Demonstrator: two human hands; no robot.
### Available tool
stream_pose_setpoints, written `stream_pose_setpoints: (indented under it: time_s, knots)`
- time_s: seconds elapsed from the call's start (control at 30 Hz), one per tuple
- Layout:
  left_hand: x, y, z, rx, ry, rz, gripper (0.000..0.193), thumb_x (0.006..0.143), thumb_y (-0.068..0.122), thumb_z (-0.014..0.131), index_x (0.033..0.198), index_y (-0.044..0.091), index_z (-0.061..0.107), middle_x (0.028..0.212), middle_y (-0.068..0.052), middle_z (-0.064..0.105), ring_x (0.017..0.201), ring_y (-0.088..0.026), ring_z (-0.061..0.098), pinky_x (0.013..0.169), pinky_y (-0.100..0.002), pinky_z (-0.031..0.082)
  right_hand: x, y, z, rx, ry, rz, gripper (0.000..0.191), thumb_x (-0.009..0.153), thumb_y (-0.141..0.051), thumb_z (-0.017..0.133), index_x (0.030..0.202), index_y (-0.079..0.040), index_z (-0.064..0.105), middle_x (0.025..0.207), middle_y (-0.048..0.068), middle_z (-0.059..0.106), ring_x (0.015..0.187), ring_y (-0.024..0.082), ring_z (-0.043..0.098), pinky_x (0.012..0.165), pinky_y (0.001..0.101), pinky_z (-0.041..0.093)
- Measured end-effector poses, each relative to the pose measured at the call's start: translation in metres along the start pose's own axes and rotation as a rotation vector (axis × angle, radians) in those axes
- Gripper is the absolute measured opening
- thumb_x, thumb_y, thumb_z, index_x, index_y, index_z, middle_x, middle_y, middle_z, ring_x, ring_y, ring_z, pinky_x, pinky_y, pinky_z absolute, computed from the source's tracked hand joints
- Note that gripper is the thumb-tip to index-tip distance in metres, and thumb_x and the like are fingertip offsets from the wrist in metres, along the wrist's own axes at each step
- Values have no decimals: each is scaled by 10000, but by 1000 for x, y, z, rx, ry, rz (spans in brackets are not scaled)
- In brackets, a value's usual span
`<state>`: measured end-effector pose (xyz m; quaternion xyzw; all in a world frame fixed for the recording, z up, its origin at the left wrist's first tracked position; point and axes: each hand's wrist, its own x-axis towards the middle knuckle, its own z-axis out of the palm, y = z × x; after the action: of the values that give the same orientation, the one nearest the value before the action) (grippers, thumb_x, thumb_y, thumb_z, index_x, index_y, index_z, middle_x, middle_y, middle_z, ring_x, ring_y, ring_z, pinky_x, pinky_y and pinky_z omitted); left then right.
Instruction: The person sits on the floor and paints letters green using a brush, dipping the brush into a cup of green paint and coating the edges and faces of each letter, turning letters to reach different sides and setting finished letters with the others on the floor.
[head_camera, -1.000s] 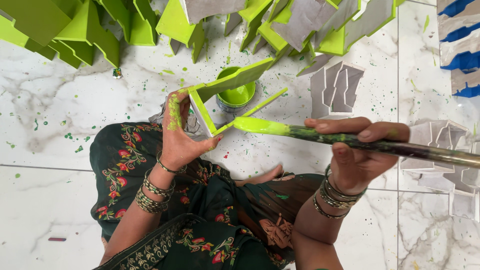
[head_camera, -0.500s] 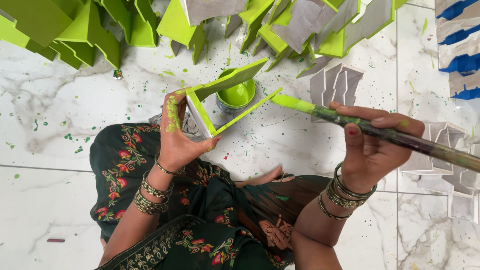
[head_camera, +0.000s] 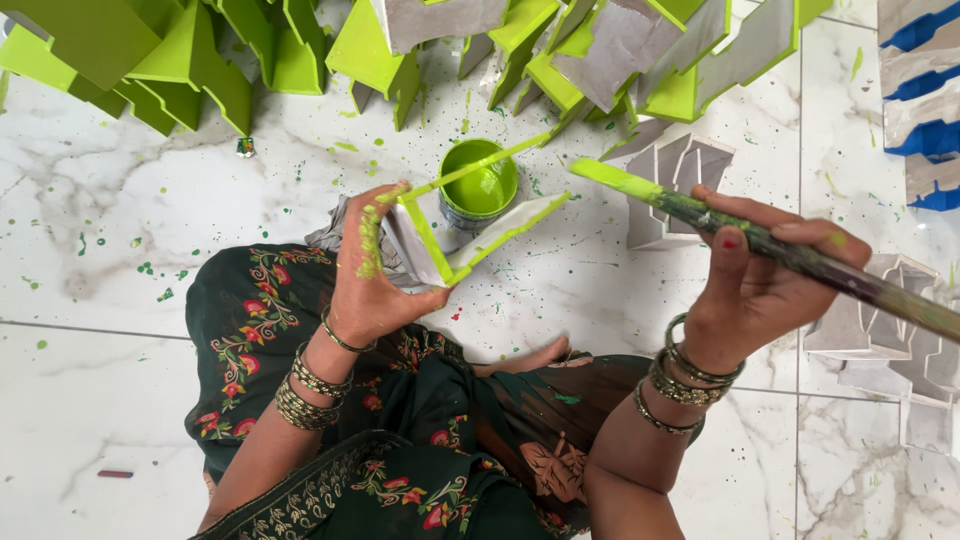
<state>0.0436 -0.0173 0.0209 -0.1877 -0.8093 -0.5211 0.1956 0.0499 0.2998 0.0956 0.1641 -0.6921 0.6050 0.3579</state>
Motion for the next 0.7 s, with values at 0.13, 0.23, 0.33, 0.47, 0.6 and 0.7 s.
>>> stream_pose_setpoints:
  time_s: [0.13,0.23,0.33,0.47,0.6,0.7]
  knots:
    - [-3,1,3,-15,-34,21,992,615,176,933,1452,17,425,1451,-193,490,1358,-358,526,1152,-438,464,-10,-2,29,305,72,33,391,1079,-149,725,1213,-84,364,1039,226,716,922,295,773,830,419,707]
    - [-5,3,5,-35,-66,19,993,599,173,925,1449,26,434,1468,-192,485,1377,-368,513,1163,-446,456,-19,-4,46,373,32,93,388,1092,-151,728,1199,-62,367,1043,219,708,925,275,754,891,452,699]
    - [-4,4,6,-48,-70,32,974,604,168,914,1447,38,445,1467,-180,488,1395,-367,508,1185,-453,443,-18,-3,52,234,-34,38,357,1113,-152,708,1200,-79,370,1064,223,708,944,289,762,924,443,686]
    - [-4,2,3,-74,-71,31,969,602,176,913,1444,41,453,1465,-173,499,1397,-362,506,1187,-453,440,-17,-2,50,209,-3,6,358,1110,-132,701,1243,-90,372,1074,218,709,963,292,760,945,459,674]
    - [-2,-1,7,-79,-74,8,975,596,182,923,1440,39,456,1455,-175,496,1383,-355,510,1177,-444,444,-23,-2,47,282,-68,33,351,1104,-119,713,1214,-97,380,1081,211,702,990,265,744,982,505,675]
    - [0,-3,9,-118,-52,-21,984,617,195,936,1458,41,449,1447,-164,490,1360,-330,534,1165,-425,462,-25,-2,45,321,-120,78,351,1101,-108,721,1198,-101,384,1076,216,700,998,259,740,994,529,667]
